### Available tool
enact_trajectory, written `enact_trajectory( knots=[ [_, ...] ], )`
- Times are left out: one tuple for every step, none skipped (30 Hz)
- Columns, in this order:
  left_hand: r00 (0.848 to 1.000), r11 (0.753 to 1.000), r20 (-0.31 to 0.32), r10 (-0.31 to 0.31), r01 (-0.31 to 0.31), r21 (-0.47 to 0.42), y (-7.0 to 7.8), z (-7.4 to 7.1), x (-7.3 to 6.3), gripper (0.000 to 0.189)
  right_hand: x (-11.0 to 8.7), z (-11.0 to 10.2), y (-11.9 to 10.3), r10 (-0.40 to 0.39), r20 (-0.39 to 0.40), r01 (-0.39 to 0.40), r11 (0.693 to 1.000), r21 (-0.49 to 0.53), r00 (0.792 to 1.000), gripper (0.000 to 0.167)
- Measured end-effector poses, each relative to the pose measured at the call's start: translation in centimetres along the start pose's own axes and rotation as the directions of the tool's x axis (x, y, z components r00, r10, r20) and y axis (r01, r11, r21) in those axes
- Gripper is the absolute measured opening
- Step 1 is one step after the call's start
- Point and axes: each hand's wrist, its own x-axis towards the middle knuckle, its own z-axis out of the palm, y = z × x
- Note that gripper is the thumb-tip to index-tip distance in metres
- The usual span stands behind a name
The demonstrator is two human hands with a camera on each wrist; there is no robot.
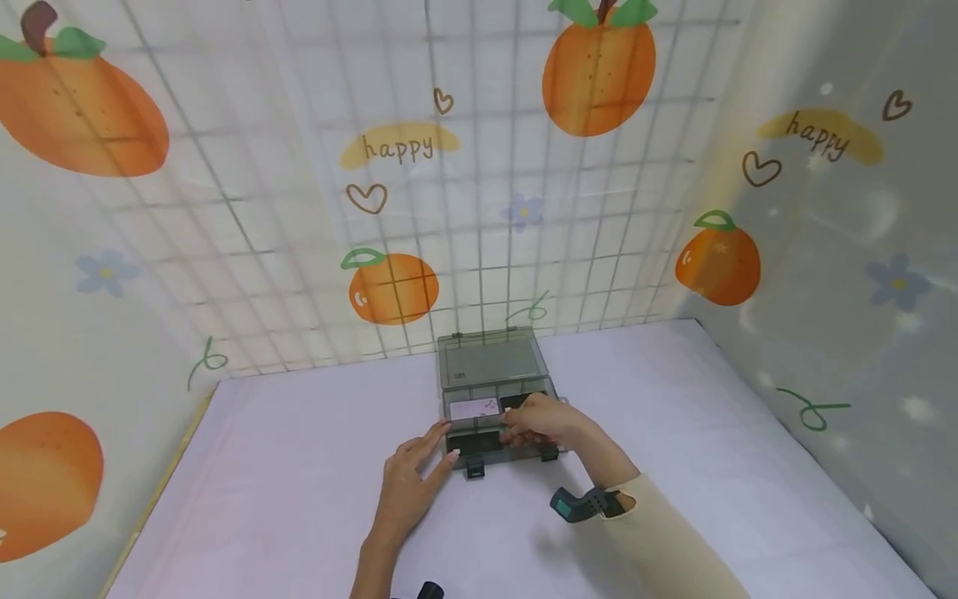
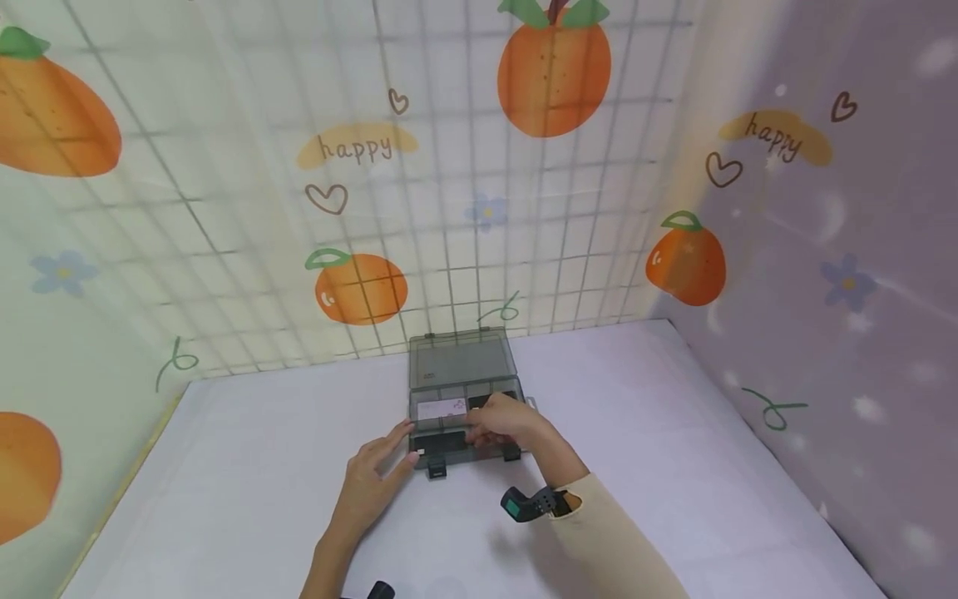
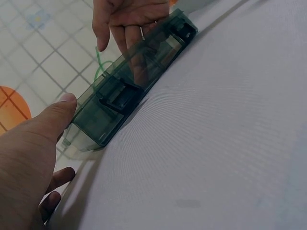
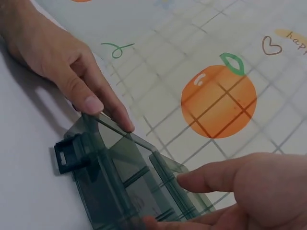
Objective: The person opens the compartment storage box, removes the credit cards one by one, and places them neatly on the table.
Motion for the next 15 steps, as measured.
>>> enact_trajectory(
  knots=[
    [1.0,1.0,-0.004,0.006,-0.006,0.004,0.01,0.03,0.0,0.051,0.01,0.03,-0.04,0.005,-0.001,-0.005,1.0,0.009,1.0,0.039],
    [1.0,1.0,-0.009,0.012,-0.012,0.006,-0.01,0.02,-0.01,0.051,0.05,0.05,-0.05,0.01,-0.003,-0.009,1.0,0.015,1.0,0.038],
    [1.0,1.0,-0.016,0.023,-0.023,0.011,-0.02,0.03,0.01,0.051,0.1,0.08,-0.06,0.014,-0.008,-0.014,1.0,0.022,1.0,0.037],
    [0.999,1.0,-0.019,0.027,-0.027,0.013,-0.01,0.02,0.01,0.051,0.13,0.11,-0.05,0.025,-0.014,-0.025,0.999,0.028,1.0,0.036],
    [0.999,0.999,-0.022,0.03,-0.03,0.013,0.0,0.02,0.02,0.051,0.17,0.12,-0.03,0.034,-0.02,-0.033,0.999,0.033,0.999,0.036],
    [0.999,0.999,-0.023,0.032,-0.032,0.012,0.03,0.03,0.03,0.051,0.2,0.12,0.04,0.042,-0.028,-0.04,0.998,0.038,0.999,0.035],
    [0.999,0.999,-0.024,0.033,-0.032,0.01,0.06,0.05,0.04,0.051,0.22,0.1,0.11,0.051,-0.034,-0.05,0.998,0.046,0.998,0.035],
    [0.999,0.999,-0.025,0.034,-0.034,0.004,0.11,0.08,0.05,0.051,0.21,0.06,0.19,0.056,-0.038,-0.055,0.997,0.05,0.998,0.034],
    [0.999,0.999,-0.027,0.035,-0.035,0.001,0.15,0.15,0.05,0.051,0.2,0.01,0.28,0.061,-0.037,-0.059,0.997,0.054,0.997,0.034],
    [0.999,1.0,-0.025,0.029,-0.029,-0.005,0.18,0.1,0.06,0.051,0.23,0.01,0.32,0.058,-0.035,-0.056,0.997,0.057,0.998,0.034],
    [0.999,1.0,-0.026,0.028,-0.028,-0.009,0.19,0.07,0.07,0.051,0.25,-0.01,0.35,0.056,-0.032,-0.054,0.996,0.064,0.998,0.034],
    [0.999,1.0,-0.027,0.026,-0.026,-0.013,0.19,0.07,0.06,0.051,0.24,-0.03,0.38,0.054,-0.029,-0.052,0.997,0.065,0.998,0.034],
    [0.999,1.0,-0.024,0.02,-0.021,-0.016,0.17,0.08,0.04,0.051,0.19,-0.07,0.37,0.054,-0.027,-0.052,0.997,0.063,0.998,0.034],
    [1.0,1.0,-0.022,0.017,-0.018,-0.017,0.14,0.1,0.03,0.051,0.11,-0.09,0.34,0.05,-0.024,-0.049,0.997,0.053,0.998,0.034],
    [1.0,1.0,-0.02,0.014,-0.015,-0.013,0.1,0.13,-0.01,0.051,0.04,-0.1,0.3,0.048,-0.021,-0.047,0.998,0.042,0.999,0.034]
  ],
)
